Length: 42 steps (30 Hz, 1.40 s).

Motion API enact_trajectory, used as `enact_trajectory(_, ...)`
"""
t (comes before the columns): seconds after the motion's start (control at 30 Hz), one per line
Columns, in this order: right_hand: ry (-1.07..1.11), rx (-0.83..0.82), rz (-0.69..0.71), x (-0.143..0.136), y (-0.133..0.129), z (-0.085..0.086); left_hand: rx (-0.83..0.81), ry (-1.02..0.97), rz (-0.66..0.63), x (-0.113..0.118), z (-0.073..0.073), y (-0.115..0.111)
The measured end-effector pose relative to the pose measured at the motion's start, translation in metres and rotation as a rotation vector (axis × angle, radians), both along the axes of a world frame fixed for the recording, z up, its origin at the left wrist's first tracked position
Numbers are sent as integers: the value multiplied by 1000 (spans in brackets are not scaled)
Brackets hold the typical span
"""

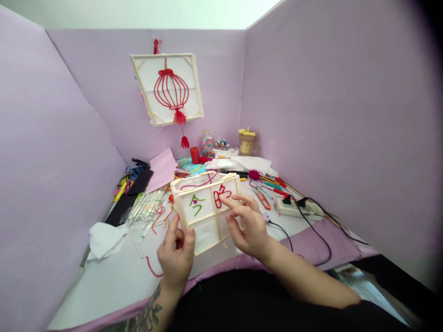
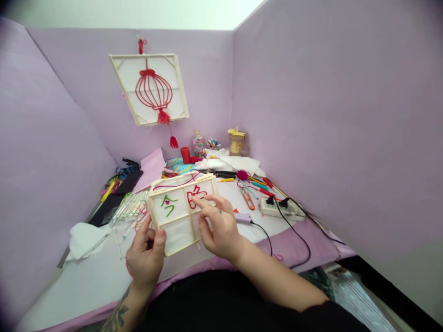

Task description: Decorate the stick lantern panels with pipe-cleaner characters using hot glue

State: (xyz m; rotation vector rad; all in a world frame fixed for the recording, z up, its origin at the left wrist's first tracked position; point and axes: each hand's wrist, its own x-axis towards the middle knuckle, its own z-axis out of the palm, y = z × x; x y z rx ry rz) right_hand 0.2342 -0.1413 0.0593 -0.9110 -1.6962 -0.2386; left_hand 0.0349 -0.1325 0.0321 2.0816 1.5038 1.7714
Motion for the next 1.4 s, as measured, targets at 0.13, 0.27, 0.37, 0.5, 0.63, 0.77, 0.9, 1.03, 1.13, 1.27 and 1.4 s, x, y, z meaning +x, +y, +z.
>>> enact_trajectory(0.13,16,-33,-2,-6,-3,-7,-1,1,4,1,1,-1)
enact_trajectory(0.27,40,-76,-19,-7,-2,-8,1,-1,0,1,0,-1)
enact_trajectory(0.37,66,-94,-13,-7,-1,-8,0,1,-2,1,-1,0)
enact_trajectory(0.5,99,-95,34,-5,-3,-8,12,4,-5,1,-1,0)
enact_trajectory(0.63,176,-35,103,-2,-7,-10,26,11,-4,1,0,-1)
enact_trajectory(0.77,181,-16,61,-1,-6,-11,13,11,-12,1,-1,-1)
enact_trajectory(0.9,108,-38,33,-2,-1,-10,11,6,-18,0,-2,-1)
enact_trajectory(1.03,58,-84,7,-4,2,-11,6,6,-15,0,-2,-1)
enact_trajectory(1.13,63,-84,18,-4,1,-12,5,14,-1,0,-3,-1)
enact_trajectory(1.27,145,29,54,0,0,-16,-10,15,17,0,-4,-2)
enact_trajectory(1.4,207,81,-21,5,2,-18,-36,12,39,0,-4,-2)
